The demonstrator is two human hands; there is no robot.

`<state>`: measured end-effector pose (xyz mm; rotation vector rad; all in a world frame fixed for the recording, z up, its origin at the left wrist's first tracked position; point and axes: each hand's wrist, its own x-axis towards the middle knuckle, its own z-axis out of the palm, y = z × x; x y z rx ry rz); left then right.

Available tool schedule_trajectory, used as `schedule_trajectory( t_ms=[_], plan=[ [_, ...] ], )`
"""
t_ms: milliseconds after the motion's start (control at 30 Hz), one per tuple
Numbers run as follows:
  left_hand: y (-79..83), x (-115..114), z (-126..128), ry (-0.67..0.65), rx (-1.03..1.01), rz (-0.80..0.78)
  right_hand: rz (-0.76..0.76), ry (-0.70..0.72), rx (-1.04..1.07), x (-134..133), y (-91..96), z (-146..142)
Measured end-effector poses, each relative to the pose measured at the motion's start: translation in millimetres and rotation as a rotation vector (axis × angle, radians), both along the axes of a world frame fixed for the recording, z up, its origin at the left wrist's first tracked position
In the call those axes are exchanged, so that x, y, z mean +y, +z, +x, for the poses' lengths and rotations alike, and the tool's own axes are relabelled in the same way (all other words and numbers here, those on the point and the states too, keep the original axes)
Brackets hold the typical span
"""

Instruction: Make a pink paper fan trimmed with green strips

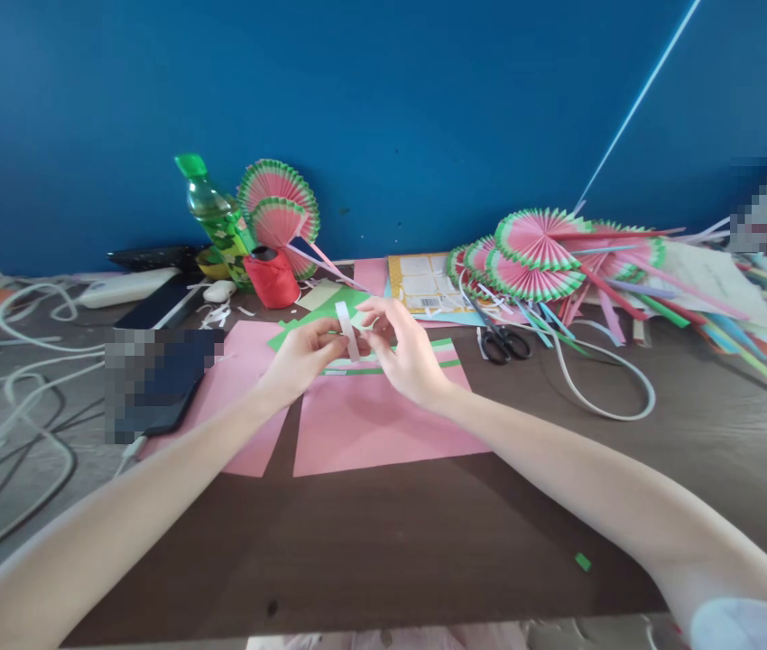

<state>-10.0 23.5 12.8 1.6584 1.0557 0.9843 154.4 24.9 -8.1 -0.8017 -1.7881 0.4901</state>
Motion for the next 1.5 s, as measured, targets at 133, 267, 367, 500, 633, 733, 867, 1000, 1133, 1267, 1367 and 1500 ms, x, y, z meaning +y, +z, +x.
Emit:
schedule_trajectory(
  t_ms=[133, 267, 367, 500, 633, 733, 867, 1000, 1133, 1267, 1367, 1500],
  plan=[
    [-0.2, -0.7, 0.5, -0.009, -0.006, 0.019, 0.067, 0.007, -0.087, -0.8, 2.1, 0.5],
    [-1.3, -1.4, 2.2, -0.029, -0.032, 0.012, 0.080, -0.025, -0.049, -1.0, 1.8, 0.5],
    [-2.8, -1.4, 3.8, -0.056, -0.050, -0.002, 0.092, -0.043, -0.046, -0.8, 0.9, 0.4],
    [-1.8, -2.1, 4.5, -0.046, -0.055, -0.002, 0.152, -0.078, -0.088, -3.7, 2.9, -0.6],
    [-0.2, -3.1, 4.2, -0.007, -0.065, -0.003, 0.188, -0.080, -0.182, -9.8, 8.1, -3.4],
    [-1.8, -2.7, 4.5, 0.002, -0.047, 0.025, 0.164, -0.101, -0.200, -13.8, 10.6, -5.5],
    [-2.5, -2.3, 5.2, 0.022, -0.018, 0.058, 0.136, -0.134, -0.224, -17.2, 10.0, -7.2],
    [0.2, -1.9, 5.2, 0.018, -0.056, 0.061, 0.122, -0.120, -0.233, -18.7, 8.6, -7.6],
    [-2.7, 1.5, 4.5, -0.035, -0.083, 0.080, 0.065, -0.119, -0.215, -18.4, 9.6, -6.8],
    [-10.9, 5.7, 3.6, -0.072, -0.071, 0.149, 0.025, -0.133, -0.180, -17.4, 10.4, -6.5],
    [-14.5, 7.2, 3.1, -0.076, -0.062, 0.170, 0.014, -0.117, -0.166, -16.5, 9.4, -6.6],
    [-13.3, 7.0, 2.2, -0.100, -0.070, 0.137, -0.021, -0.082, -0.152, -15.3, 6.5, -6.1]
  ],
)
